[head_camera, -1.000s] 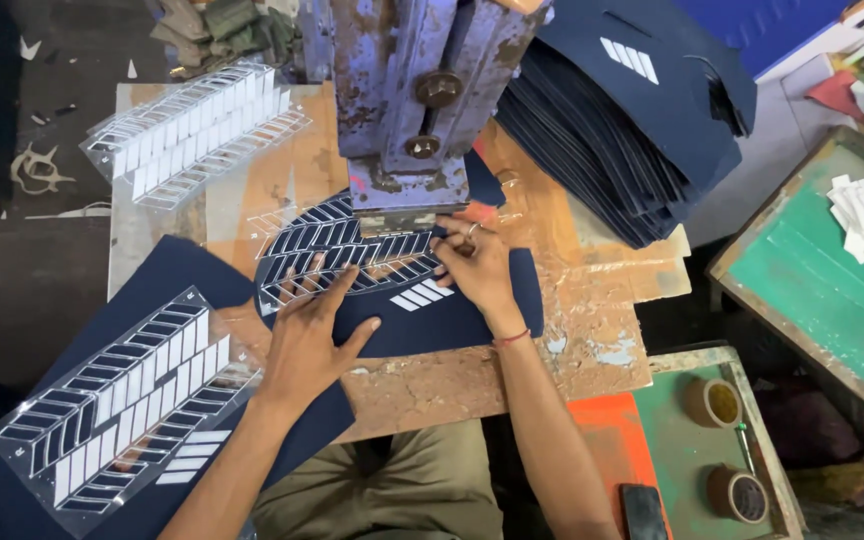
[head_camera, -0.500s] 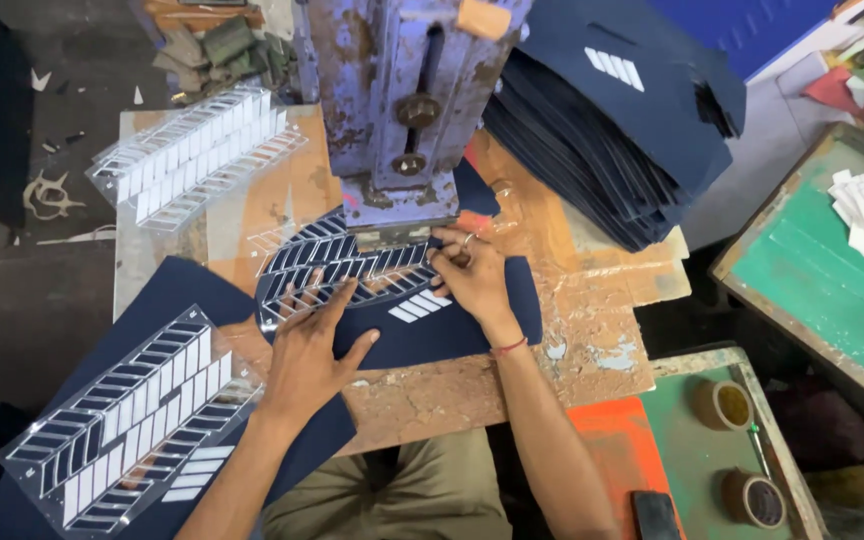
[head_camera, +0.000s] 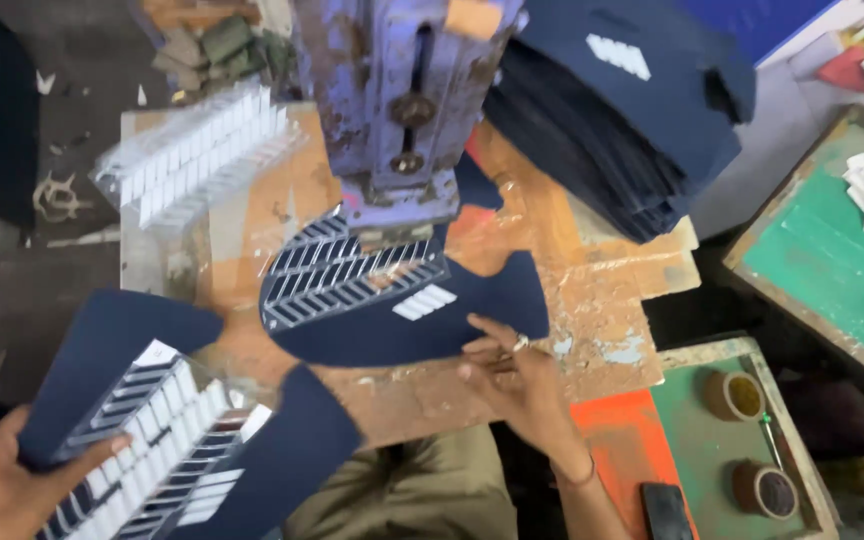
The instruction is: Using a stamping machine to apply white patterns from transfer sheets onto dark blue fabric pieces.
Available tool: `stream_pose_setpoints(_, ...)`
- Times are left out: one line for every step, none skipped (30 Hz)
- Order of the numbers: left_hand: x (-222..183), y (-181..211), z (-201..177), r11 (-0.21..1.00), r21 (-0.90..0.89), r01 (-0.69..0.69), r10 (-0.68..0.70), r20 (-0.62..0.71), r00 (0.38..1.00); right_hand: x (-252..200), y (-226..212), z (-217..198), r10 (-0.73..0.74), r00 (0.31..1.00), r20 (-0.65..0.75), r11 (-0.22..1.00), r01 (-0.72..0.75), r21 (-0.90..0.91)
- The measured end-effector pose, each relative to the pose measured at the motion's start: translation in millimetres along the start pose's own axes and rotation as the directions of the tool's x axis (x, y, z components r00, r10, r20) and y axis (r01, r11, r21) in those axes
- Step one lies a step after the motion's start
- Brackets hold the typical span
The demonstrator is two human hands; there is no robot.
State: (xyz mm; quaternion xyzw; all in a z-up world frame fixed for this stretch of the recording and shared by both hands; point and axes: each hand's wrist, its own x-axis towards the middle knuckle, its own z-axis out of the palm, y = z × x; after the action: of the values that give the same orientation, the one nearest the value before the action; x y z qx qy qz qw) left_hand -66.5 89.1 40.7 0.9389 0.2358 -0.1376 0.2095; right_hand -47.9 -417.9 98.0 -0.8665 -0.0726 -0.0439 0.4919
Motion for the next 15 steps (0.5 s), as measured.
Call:
stream_pose_setpoints(-20.8, -13.3, 2.9, 0.982, -0.189, -0.018, 0.004, -0.075, 0.997, -7.9, -22.4, -1.9, -0.159, 0.985, 0.070, 0.986, 0.162, -0.038)
stream_pose_setpoints(-39.1, 3.8, -1.4, 0.983, -0.186, 0.000, -0.012, -0.064, 0.998, -10.7, -45.6, 4.8, -0.150, 0.985, 0.087, 0.988, 0.153, -0.032)
stream_pose_setpoints(-51.3, 25.0, -5.6, 0.959, -0.186, -0.216, 0.225, 0.031, 0.974, -5.5, -68.2, 10.4, -0.275, 0.955, 0.108, 0.958, 0.282, -0.058)
stream_pose_setpoints(-63.4, 45.5, -10.5, 0.883, -0.205, -0.421, 0.449, 0.117, 0.886, -1.6, -91.4, 16.7, -0.394, 0.909, 0.133, 0.910, 0.406, -0.080)
stream_pose_setpoints(-63.4, 81.7, -12.5, 0.893, -0.211, -0.398, 0.428, 0.116, 0.896, 2.4, -82.4, 26.0, -0.397, 0.904, 0.155, 0.909, 0.411, -0.067)
stream_pose_setpoints(-61.2, 117.2, -14.1, 0.774, -0.369, -0.515, 0.592, 0.135, 0.794, 5.7, -72.6, 36.0, -0.252, 0.949, 0.190, 0.965, 0.260, -0.020)
stream_pose_setpoints(-58.4, 151.5, -15.6, 0.619, -0.518, -0.590, 0.737, 0.123, 0.665, 5.6, -63.0, 46.5, -0.093, 0.968, 0.233, 0.996, 0.092, 0.019)
stream_pose_setpoints(-41.5, 155.8, 6.7, 0.633, -0.523, -0.570, 0.720, 0.128, 0.682, 8.2, -52.2, 53.9, -0.089, 0.962, 0.257, 0.996, 0.086, 0.025)
stream_pose_setpoints(-18.1, 164.8, 27.4, 0.656, -0.572, -0.493, 0.702, 0.223, 0.676, 16.0, -40.9, 60.3, -0.057, 0.977, 0.206, 0.998, 0.056, 0.012)
stream_pose_setpoints(5.9, 175.0, 47.8, 0.677, -0.611, -0.410, 0.683, 0.316, 0.658, 24.8, -29.6, 65.8, -0.025, 0.988, 0.154, 1.000, 0.025, 0.001)
stream_pose_setpoints(11.0, 176.7, 53.9, 0.675, -0.615, -0.408, 0.684, 0.314, 0.658, 28.6, -24.1, 65.5, -0.024, 0.987, 0.157, 1.000, 0.025, -0.003)
stream_pose_setpoints(16.5, 179.4, 60.0, 0.673, -0.629, -0.389, 0.679, 0.316, 0.662, 33.3, -18.3, 64.6, 0.115, 0.968, 0.223, 0.992, -0.122, 0.020)
stream_pose_setpoints(23.0, 182.9, 65.9, 0.671, -0.642, -0.372, 0.676, 0.322, 0.663, 37.9, -12.4, 63.9, 0.250, 0.924, 0.289, 0.962, -0.271, 0.034)
stream_pose_setpoints(23.4, 186.7, 65.5, 0.669, -0.644, -0.371, 0.678, 0.323, 0.660, 40.8, -7.1, 62.6, 0.254, 0.924, 0.287, 0.961, -0.273, 0.031)
stream_pose_setpoints(23.3, 189.3, 65.2, 0.723, -0.606, -0.331, 0.623, 0.367, 0.691, 43.6, -1.8, 61.8, 0.201, 0.930, 0.307, 0.976, -0.216, 0.017)
